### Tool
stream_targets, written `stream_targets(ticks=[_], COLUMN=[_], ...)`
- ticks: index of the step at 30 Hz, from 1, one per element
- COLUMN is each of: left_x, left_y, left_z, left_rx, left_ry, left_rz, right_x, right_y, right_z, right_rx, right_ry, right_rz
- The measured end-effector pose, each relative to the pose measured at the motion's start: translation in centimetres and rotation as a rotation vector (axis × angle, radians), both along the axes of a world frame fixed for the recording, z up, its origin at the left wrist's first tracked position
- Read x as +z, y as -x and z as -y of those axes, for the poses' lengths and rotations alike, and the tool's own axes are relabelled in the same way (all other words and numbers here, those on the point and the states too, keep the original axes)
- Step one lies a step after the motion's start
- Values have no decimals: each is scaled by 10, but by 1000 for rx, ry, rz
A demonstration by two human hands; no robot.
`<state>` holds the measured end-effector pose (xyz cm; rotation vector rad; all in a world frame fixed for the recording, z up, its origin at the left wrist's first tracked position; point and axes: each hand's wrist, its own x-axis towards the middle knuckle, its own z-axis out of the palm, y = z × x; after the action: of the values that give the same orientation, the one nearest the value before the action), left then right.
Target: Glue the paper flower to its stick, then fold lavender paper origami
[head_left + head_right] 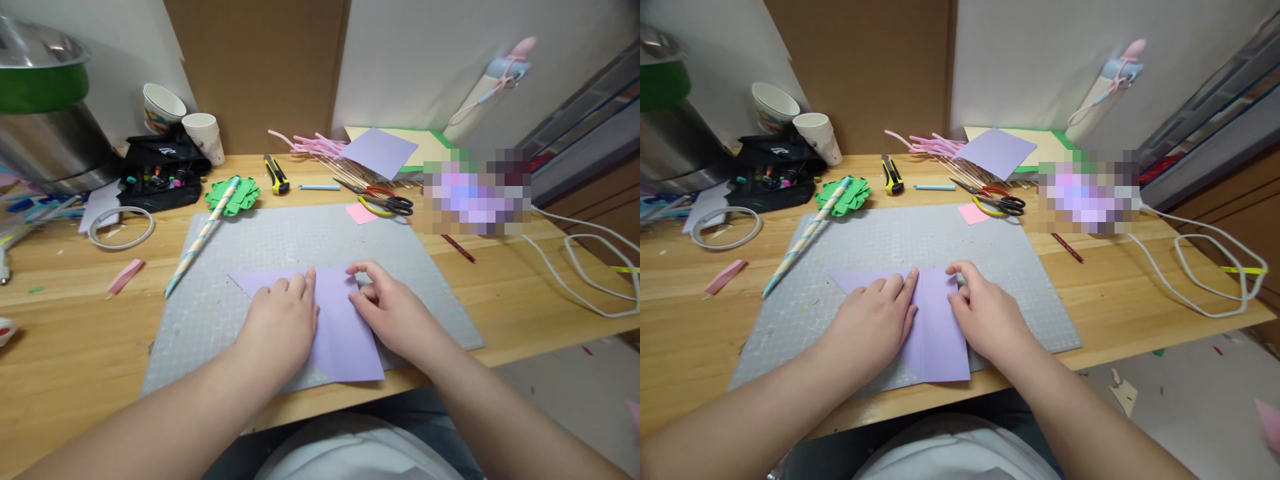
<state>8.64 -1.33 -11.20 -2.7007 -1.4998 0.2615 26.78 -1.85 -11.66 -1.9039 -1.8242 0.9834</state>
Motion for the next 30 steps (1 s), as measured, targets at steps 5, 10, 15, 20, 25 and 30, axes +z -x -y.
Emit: stream_targets(ticks=[5,10,15,20,25,30], left_x=[-2,1,12,14,14,14], left_y=[-1,2,11,16,16,17], left_z=[2,1,3,1,0,1], left_rx=[-1,-5,-76,-62,-42,-42], left_ry=[-11,17,180,264,285,292], left_rz=[1,14,74,138,155,176], right_x=[3,4,3,1,-1,1], right_y=[4,-2,-5,1,4,0], right_z=[5,9,33,48,46,48], right_rx=[31,10,3,23,61,40], right_ry=[-20,-14,38,-28,-20,-15], right_rz=[143,63,36,146,214,197])
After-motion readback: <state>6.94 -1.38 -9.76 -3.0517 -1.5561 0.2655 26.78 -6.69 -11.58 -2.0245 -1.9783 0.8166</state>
